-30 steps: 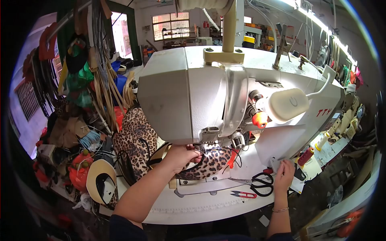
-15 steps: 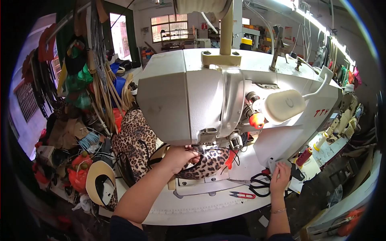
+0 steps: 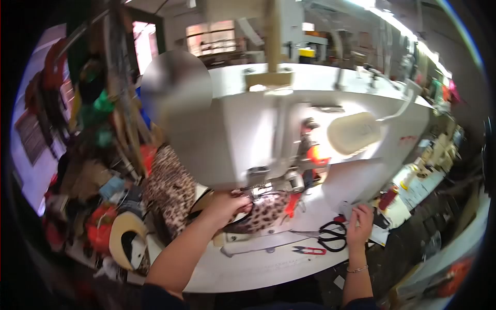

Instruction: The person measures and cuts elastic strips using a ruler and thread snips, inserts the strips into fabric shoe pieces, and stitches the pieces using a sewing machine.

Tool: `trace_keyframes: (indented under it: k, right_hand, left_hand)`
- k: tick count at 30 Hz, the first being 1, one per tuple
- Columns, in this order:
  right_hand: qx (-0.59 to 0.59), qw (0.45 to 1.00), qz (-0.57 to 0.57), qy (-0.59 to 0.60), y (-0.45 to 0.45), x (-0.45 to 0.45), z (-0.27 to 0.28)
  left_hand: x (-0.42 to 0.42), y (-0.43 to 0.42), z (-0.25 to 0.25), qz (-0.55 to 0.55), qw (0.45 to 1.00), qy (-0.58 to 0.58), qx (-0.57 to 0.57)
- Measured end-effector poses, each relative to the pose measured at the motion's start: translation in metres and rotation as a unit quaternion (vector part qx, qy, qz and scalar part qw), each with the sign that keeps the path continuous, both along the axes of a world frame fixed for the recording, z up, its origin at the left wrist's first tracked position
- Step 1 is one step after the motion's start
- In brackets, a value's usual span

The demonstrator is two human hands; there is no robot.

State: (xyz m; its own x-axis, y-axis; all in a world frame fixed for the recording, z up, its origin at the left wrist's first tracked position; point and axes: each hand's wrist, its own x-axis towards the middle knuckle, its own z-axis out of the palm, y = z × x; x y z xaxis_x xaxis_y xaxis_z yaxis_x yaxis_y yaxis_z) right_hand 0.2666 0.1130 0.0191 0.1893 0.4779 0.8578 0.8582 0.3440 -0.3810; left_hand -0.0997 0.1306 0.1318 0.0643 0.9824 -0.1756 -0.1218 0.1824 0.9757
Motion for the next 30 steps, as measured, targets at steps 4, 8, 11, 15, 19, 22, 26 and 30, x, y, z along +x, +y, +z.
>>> trace_keyframes:
  k: [4, 8, 11, 15, 19, 22, 26, 30]
  right_hand:
    - [0.151, 0.986, -0.074, 0.007, 0.008, 0.042, 0.036]
    - [0.176, 0.936, -0.092, 0.29, 0.04, 0.112, 0.077]
    - [0.108, 0.937, -0.167, 0.287, 0.066, 0.164, 0.127]
    - [0.077, 0.946, 0.104, 0.296, 0.106, 0.243, 0.224]
    - [-0.175, 0.901, 0.086, 0.388, 0.129, 0.234, 0.305]
    - [-0.217, 0.847, 0.248, 0.417, 0.117, 0.228, 0.3]
    - [-0.094, 0.84, 0.336, 0.416, 0.102, 0.228, 0.263]
    - [-0.129, 0.975, 0.134, 0.123, 0.113, 0.268, 0.107]
  left_hand:
    - [0.004, 0.004, -0.001, 0.025, 0.999, -0.047, -0.004]
    - [-0.005, 0.009, -0.008, -0.003, 0.998, -0.023, 0.062]
    - [-0.003, -0.005, 0.004, -0.001, 0.993, 0.061, 0.097]
    - [0.035, -0.037, -0.034, 0.341, 0.794, 0.23, 0.448]
    - [0.162, -0.055, -0.083, -0.228, 0.678, 0.363, 0.597]
    - [0.252, -0.02, -0.123, -0.183, 0.694, 0.478, 0.506]
    - [0.292, 0.006, -0.136, -0.187, 0.699, 0.54, 0.429]
    - [0.292, 0.008, -0.116, -0.27, 0.678, 0.583, 0.357]
